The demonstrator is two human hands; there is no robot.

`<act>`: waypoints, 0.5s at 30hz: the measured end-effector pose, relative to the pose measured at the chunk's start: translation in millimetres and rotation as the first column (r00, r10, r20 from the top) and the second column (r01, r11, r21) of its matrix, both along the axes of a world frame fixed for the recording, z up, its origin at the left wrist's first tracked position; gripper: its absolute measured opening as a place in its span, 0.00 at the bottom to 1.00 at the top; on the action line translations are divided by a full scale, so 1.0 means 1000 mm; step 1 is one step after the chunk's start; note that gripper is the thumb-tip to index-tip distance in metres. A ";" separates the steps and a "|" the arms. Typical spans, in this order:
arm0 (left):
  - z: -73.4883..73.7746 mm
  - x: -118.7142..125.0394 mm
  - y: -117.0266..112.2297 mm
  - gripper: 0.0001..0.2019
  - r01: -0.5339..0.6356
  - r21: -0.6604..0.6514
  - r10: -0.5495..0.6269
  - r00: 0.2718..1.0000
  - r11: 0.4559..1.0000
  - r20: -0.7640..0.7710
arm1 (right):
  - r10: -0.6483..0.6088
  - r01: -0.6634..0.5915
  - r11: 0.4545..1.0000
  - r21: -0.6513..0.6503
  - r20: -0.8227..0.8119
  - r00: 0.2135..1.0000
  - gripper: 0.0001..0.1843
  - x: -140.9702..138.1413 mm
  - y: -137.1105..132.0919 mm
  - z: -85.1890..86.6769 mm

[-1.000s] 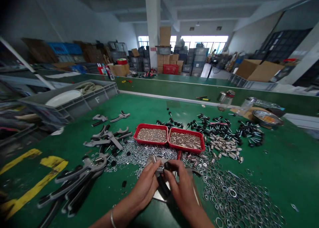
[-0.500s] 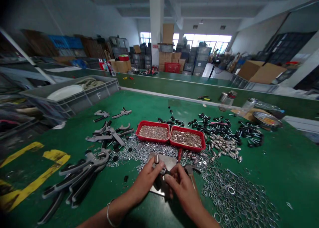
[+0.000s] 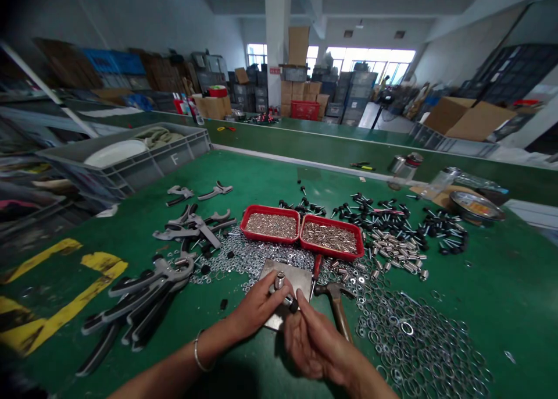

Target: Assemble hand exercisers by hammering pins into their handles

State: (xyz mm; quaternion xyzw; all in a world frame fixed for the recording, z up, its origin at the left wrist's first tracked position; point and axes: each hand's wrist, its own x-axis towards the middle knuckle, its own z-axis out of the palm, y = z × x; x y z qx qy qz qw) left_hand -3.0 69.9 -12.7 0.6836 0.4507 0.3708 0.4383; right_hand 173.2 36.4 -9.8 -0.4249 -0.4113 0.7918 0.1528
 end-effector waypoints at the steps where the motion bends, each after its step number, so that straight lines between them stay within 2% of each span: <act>1: -0.001 -0.002 0.001 0.13 0.009 -0.019 -0.009 1.000 1.000 -0.001 | 0.023 -0.026 0.998 0.052 0.044 0.999 0.45 0.002 0.000 -0.002; 2: -0.002 -0.004 0.001 0.13 0.009 -0.047 -0.008 1.000 0.999 0.014 | 0.013 -0.036 0.984 0.175 0.132 0.991 0.44 0.003 0.001 -0.002; 3: -0.002 -0.005 0.001 0.13 -0.005 -0.077 0.007 0.999 0.997 0.038 | -0.052 -0.038 0.935 0.352 0.243 0.969 0.41 0.005 0.001 -0.002; 4: -0.002 -0.005 0.001 0.14 -0.024 -0.104 0.030 0.998 0.994 0.061 | -0.160 -0.057 0.837 0.544 0.344 0.925 0.37 0.007 0.002 0.000; 5: -0.002 -0.006 0.000 0.14 -0.044 -0.122 0.054 0.996 0.992 0.077 | -0.286 -0.100 0.701 0.706 0.407 0.867 0.33 0.008 0.002 0.002; 6: 0.000 -0.006 -0.001 0.14 -0.057 -0.127 0.068 0.994 0.990 0.086 | -0.395 -0.149 0.569 0.809 0.427 0.813 0.30 0.008 0.002 0.004; 7: 0.001 -0.006 -0.003 0.14 -0.062 -0.117 0.073 0.994 0.991 0.087 | -0.445 -0.183 0.495 0.849 0.429 0.786 0.28 0.007 0.001 0.006; 8: 0.004 -0.005 -0.004 0.14 -0.058 -0.091 0.065 0.995 0.994 0.081 | -0.436 -0.181 0.504 0.845 0.430 0.791 0.26 0.005 0.000 0.008; 9: 0.006 -0.005 -0.006 0.13 -0.040 -0.049 0.043 0.997 0.998 0.067 | -0.364 -0.156 0.586 0.795 0.430 0.826 0.28 0.003 -0.002 0.009; 11: 0.010 -0.006 -0.008 0.12 0.046 0.059 -0.047 0.999 0.997 0.016 | -0.111 -0.124 0.819 0.560 0.367 0.924 0.36 -0.001 -0.005 0.011; 12: 0.012 -0.006 -0.009 0.12 0.095 0.105 -0.093 0.995 0.990 -0.020 | -0.011 -0.136 0.882 0.450 0.309 0.951 0.39 -0.002 -0.006 0.012; 13: 0.013 -0.006 -0.009 0.11 0.121 0.134 -0.115 0.992 0.984 -0.054 | 0.025 -0.143 0.897 0.417 0.276 0.961 0.39 -0.002 -0.007 0.012; 14: 0.014 -0.005 -0.010 0.11 0.117 0.138 -0.108 0.992 0.984 -0.071 | -0.012 -0.128 0.872 0.472 0.283 0.959 0.36 -0.001 -0.007 0.013; 15: 0.014 -0.005 -0.010 0.11 0.089 0.119 -0.081 0.995 0.989 -0.066 | -0.107 -0.101 0.805 0.584 0.311 0.945 0.32 0.000 -0.008 0.013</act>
